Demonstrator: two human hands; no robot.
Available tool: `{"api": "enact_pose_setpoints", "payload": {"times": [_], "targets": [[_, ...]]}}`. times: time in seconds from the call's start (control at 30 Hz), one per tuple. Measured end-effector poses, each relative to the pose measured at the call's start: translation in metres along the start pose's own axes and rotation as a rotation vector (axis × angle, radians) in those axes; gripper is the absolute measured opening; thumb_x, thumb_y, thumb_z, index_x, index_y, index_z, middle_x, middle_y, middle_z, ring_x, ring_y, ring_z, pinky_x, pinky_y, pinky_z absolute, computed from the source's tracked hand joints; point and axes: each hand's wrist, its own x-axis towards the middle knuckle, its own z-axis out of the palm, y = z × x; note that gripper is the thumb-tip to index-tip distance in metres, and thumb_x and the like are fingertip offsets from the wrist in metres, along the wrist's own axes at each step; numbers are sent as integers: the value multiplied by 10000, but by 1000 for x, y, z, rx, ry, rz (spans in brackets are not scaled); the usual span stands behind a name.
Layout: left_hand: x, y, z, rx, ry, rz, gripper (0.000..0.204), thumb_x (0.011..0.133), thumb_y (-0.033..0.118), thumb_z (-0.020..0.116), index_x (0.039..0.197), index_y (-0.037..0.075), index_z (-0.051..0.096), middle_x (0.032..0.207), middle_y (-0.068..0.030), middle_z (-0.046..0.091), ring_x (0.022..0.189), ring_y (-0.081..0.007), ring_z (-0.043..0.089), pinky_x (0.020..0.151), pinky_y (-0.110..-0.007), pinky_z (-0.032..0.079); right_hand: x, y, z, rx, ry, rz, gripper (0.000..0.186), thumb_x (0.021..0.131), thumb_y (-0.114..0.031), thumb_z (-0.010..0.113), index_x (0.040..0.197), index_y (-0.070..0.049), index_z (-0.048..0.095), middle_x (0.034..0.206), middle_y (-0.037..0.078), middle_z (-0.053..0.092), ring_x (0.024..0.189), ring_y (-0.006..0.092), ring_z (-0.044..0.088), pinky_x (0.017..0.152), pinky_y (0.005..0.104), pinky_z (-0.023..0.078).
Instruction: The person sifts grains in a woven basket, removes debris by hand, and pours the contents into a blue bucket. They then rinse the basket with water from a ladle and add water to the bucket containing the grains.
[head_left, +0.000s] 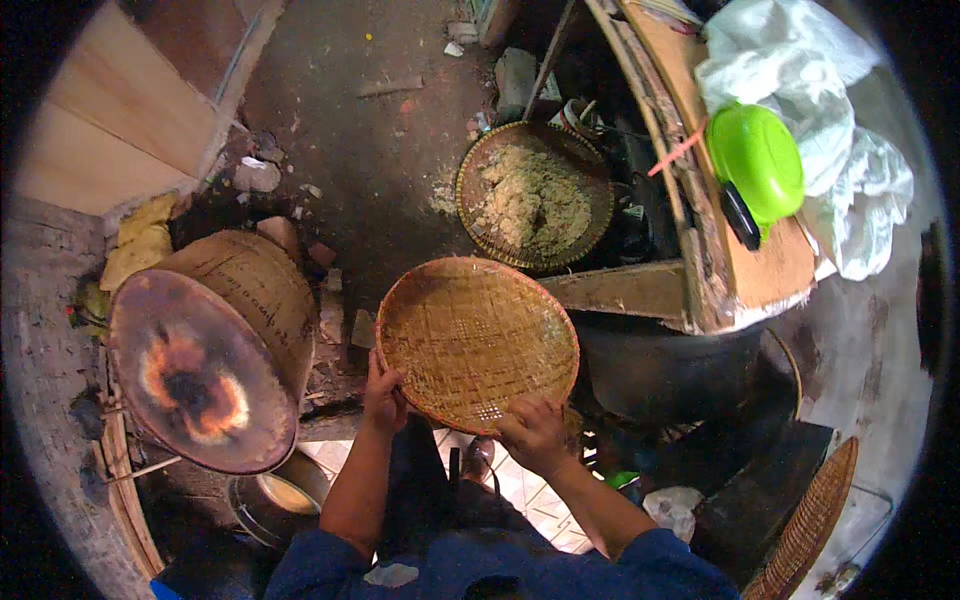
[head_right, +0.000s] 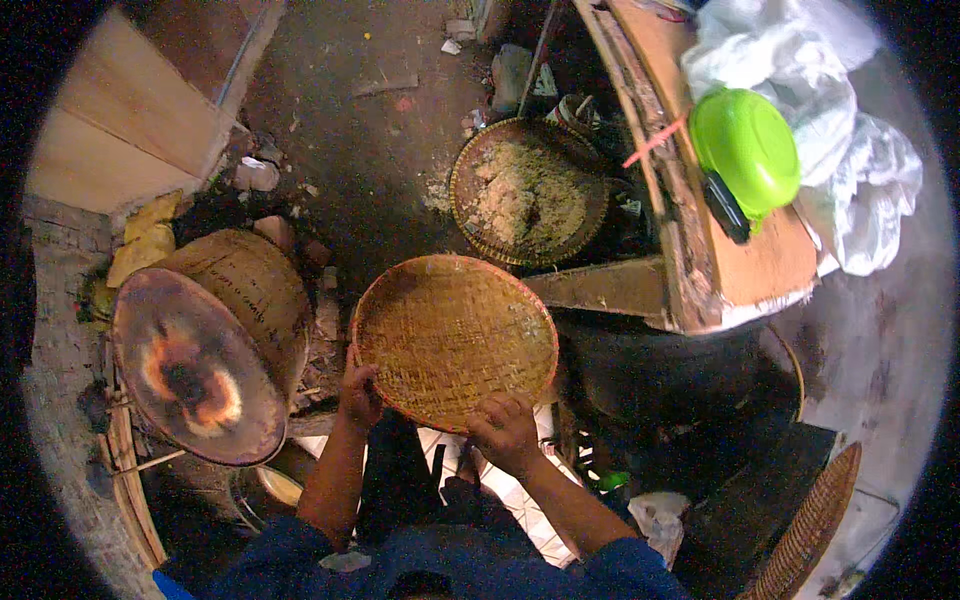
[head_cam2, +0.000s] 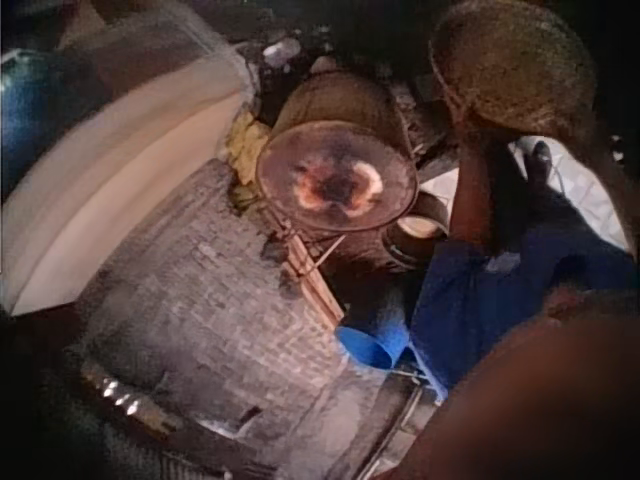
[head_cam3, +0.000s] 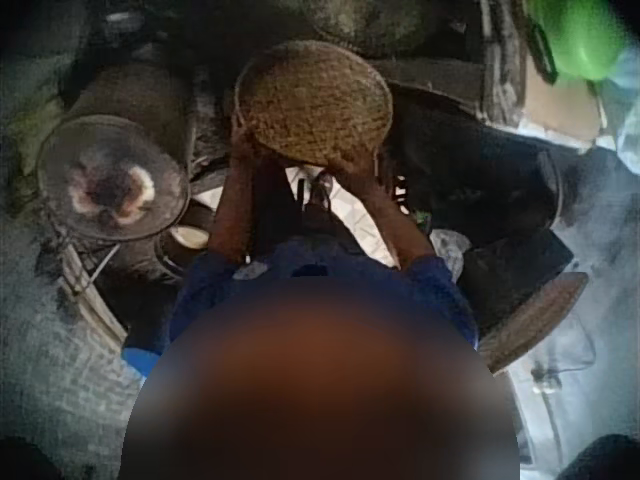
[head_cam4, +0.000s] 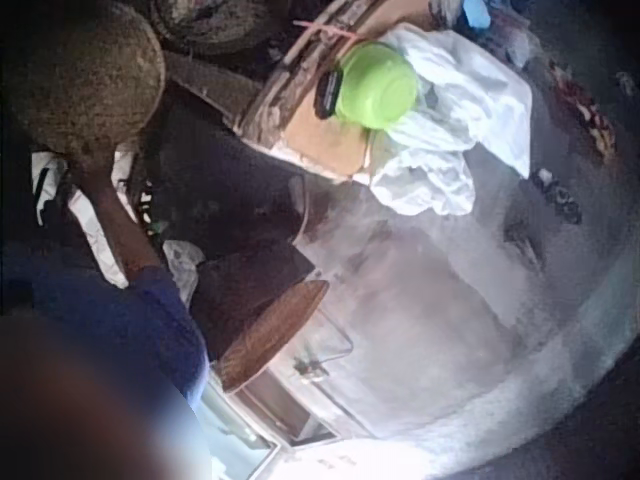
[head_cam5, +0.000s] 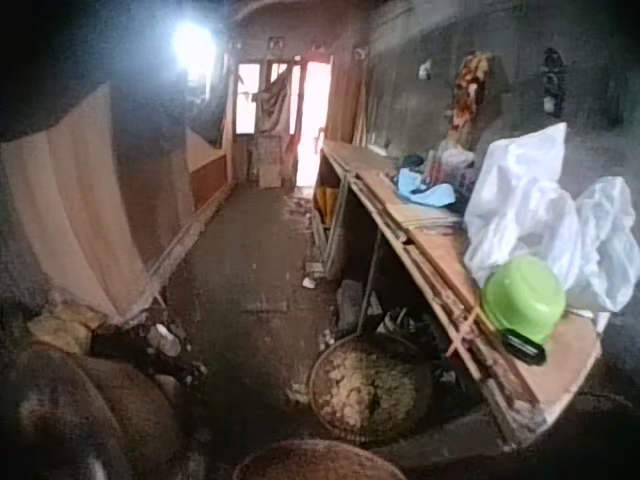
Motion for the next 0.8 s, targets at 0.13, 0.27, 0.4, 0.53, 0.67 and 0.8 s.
{"api": "enact_pose_setpoints", "payload": {"times": [0.13, 0.27, 0.4, 0.53, 0.67, 0.8], "targets": [[-37, 16, 8, 2, 6, 49, 805, 760, -13, 481, 1510, 119, 221, 1374, -113, 459, 1231, -266, 502, 1030, -398, 441, -29, -27, -55, -28, 195, 118, 621, 662, -467, 843, 1119, -136, 585, 1290, 174, 445, 1214, 396, 435, 1016, 531, 348], [-89, 42, 57, 58, -39, 223, 629, 773, 63, 518, 1383, 35, 370, 1195, -148, 573, 1060, -311, 624, 919, -492, 527, -66, -27, -88, 195, 405, 610, 678, 745, -115, 756, 1330, -38, 423, 1335, 182, 403, 1255, 336, 410, 1067, 431, 332], [-151, 54, 93, 0, -78, 129, 618, 775, 65, 513, 1379, 38, 388, 1211, -131, 577, 1009, -297, 644, 913, -462, 526, -101, -27, -101, 1456, 456, 652, 640, 918, -231, 624, 1438, -29, 309, 1330, 170, 461, 1230, 283, 460, 1060, 421, 357], [-206, 34, 113, 98, -108, 169, 627, 791, 76, 524, 1400, 55, 377, 1272, -123, 552, 1018, -288, 637, 904, -439, 525, -110, -53, -112, 1640, 459, 490, 497, 978, -158, 537, 1423, -33, 356, 1364, 113, 496, 1216, 222, 497, 1030, 375, 396], [-267, 26, 144, 242, -190, 351, 611, 855, 137, 548, 1431, 87, 351, 1358, -106, 494, 1174, -266, 545, 995, -436, 453, -138, -59, -108, 1711, 539, 567, 487, 945, -51, 535, 1405, -75, 376, 1329, 97, 539, 1173, 236, 550, 1006, 400, 439], [-301, 27, 152, 181, -229, 397, 615, 913, 194, 559, 1464, 154, 288, 1415, -59, 426, 1278, -257, 446, 1069, -435, 369, -165, -67, -148, 1747, 555, 510, 449, 932, -46, 531, 1368, -42, 427, 1293, 99, 574, 1154, 217, 564, 1006, 369, 440]]}}
